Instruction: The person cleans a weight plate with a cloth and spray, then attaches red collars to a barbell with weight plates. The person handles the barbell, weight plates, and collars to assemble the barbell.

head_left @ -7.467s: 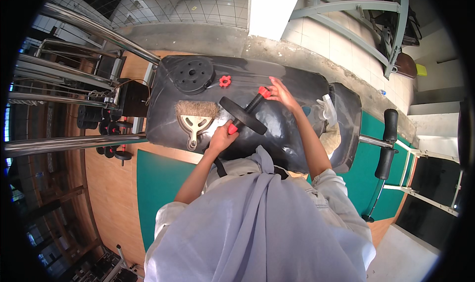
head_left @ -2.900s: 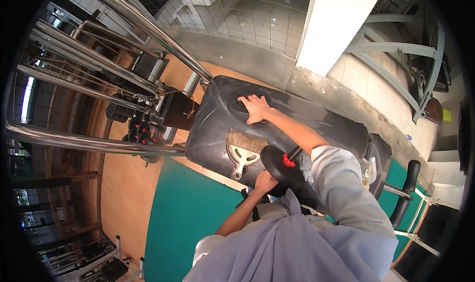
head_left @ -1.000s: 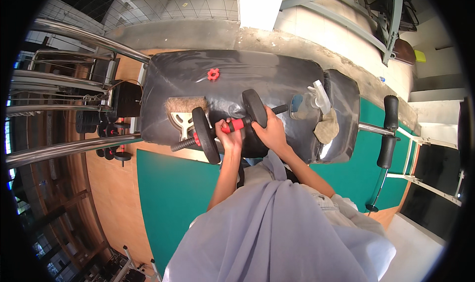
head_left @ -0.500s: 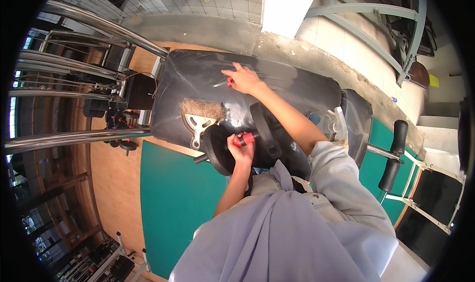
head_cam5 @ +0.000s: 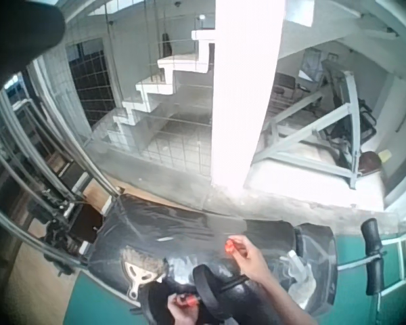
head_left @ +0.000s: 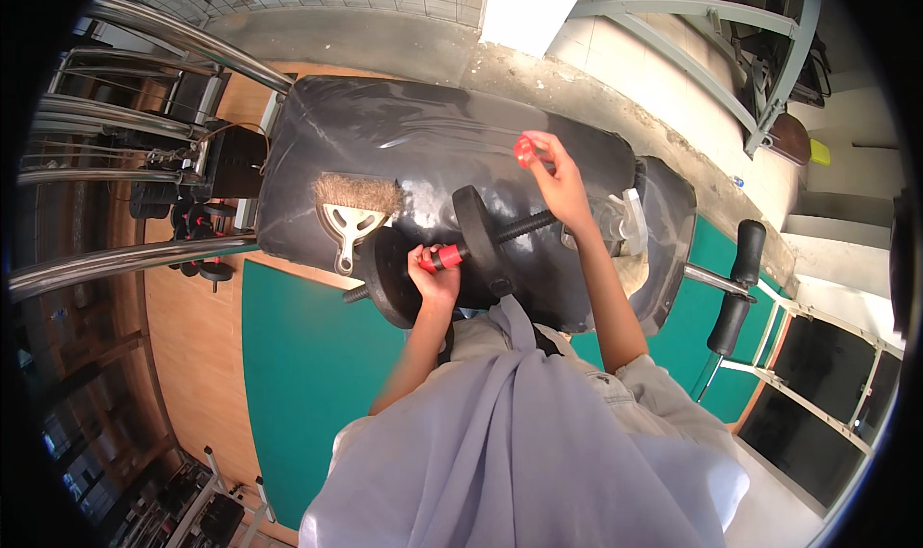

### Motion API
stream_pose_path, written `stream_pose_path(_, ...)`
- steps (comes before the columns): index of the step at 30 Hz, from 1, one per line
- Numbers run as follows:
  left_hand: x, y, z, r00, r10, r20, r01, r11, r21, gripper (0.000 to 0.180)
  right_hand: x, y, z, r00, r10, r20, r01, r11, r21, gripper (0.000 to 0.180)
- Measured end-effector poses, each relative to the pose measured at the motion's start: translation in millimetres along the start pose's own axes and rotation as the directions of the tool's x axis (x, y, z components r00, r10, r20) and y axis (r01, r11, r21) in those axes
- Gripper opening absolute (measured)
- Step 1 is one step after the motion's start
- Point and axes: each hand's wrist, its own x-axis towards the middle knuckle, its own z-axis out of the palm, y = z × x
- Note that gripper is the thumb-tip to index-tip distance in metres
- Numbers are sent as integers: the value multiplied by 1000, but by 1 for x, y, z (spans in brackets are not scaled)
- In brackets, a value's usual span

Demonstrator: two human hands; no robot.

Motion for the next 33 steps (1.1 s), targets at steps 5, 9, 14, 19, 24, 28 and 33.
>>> stream_pose_path(5, -2, 1, 2, 999, -3, 47, 3, 1000, 13, 26, -75, 20, -15, 975, -110, -193, 16, 903, -430, 28)
stream_pose_path(9, -4, 1, 7, 1000, 17, 12, -17, 1000, -4, 23, -86, 51, -10, 964, 169, -204, -191, 977, -95, 29)
stream_pose_path(14, -3, 1, 7, 1000, 28, -12, -27, 999, 37, 22, -93, 67, -17, 967, 222, -121, -214, 974, 79, 37)
stream_pose_path(19, 1, 3, 1, 1000, 25, 17, -26, 1000, 18, 24, -97, 66, -31, 914, 406, -23, -394, 899, 191, 43)
stream_pose_path(24, 4, 4, -1, 1000, 27, 5, -27, 999, 20, 24, -97, 70, -33, 833, 552, 20, -543, 812, 216, 51)
stream_pose_path(28, 5, 3, -3, 1000, 19, 18, -20, 999, 27, 24, -95, 74, -17, 952, 303, -45, -271, 902, 336, 50)
stream_pose_path(33, 10, 4, -5, 1000, 21, -12, -21, 999, 25, 23, -94, 79, -12, 956, 287, -55, -230, 856, 464, 50)
